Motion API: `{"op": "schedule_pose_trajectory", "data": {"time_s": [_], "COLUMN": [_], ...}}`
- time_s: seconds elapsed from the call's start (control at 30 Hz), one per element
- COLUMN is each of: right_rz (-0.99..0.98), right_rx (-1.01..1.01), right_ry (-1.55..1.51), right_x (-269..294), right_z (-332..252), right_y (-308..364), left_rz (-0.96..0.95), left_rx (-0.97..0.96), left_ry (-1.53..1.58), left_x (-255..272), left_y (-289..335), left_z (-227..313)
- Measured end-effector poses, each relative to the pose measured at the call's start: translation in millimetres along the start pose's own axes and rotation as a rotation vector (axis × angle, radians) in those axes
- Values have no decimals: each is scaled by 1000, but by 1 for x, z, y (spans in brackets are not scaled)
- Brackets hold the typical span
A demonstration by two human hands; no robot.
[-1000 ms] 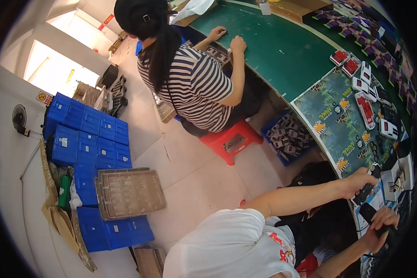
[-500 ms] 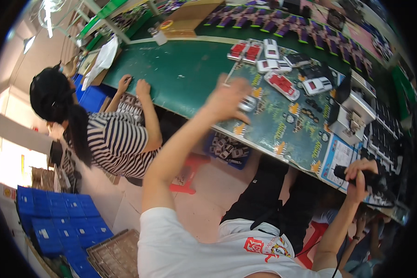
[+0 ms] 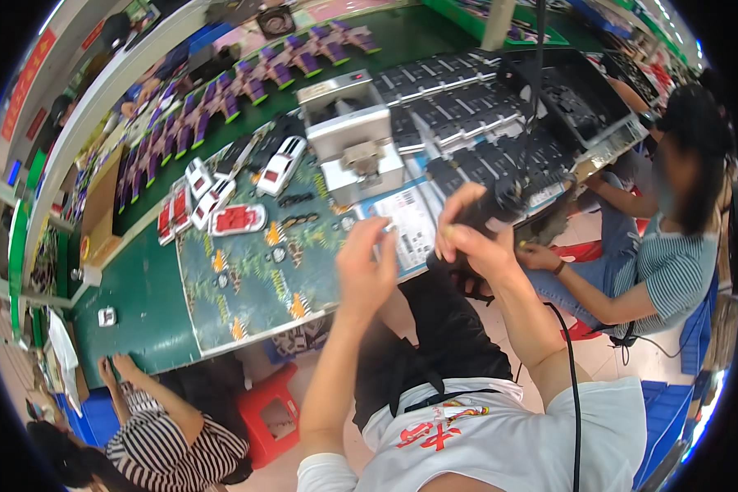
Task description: Assembling toy car components using an electric screwdriver on a factory line.
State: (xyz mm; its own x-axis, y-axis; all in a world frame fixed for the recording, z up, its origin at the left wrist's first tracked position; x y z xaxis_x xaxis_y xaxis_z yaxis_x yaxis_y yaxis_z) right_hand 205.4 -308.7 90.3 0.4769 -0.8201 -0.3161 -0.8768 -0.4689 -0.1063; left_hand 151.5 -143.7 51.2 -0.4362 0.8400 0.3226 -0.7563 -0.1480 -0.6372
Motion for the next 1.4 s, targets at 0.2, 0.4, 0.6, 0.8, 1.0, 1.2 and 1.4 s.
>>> {"op": "schedule_pose_trajectory", "data": {"time_s": [0.2, 0.4, 0.6, 0.8, 1.0, 1.2, 1.4], "right_rz": [1, 6, -12, -25, 117, -121, -80], "right_rx": [87, 57, 92, 67, 8, 121, 241], "right_ry": [-106, -83, -72, -63, -13, -35, -32], "right_x": [52, 78, 66, 55, 43, -40, -40], "right_z": [-57, -60, -67, -66, -29, -55, -74], "right_y": [55, 61, 61, 58, 31, -7, -14], "left_rz": [-232, -219, 119, 194, 341, 299, 281], "left_rx": [106, 254, 404, 732, 882, 932, 843], "left_ry": [-378, -395, 293, 959, 1246, 1030, 999], "left_x": [-121, -137, -143, -116, -32, 6, -5], "left_y": [-59, -59, -27, 5, 37, 69, 61], "left_z": [4, -26, -48, -31, -65, -85, -70]}}
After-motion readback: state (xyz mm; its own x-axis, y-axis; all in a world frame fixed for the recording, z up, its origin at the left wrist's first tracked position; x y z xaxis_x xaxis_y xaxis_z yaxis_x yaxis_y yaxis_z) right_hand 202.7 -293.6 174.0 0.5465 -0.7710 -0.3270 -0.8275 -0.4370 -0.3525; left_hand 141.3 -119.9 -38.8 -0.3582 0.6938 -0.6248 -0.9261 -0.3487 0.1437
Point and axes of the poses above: each hand's wrist, its own y-axis away from the middle knuckle, its own x-axis out of the back of the hand, z = x × y, the point moved 9 cm from there along -y, towards the middle knuckle, and after that the axes turned 8 degrees about -x, right-handed, at the moved point
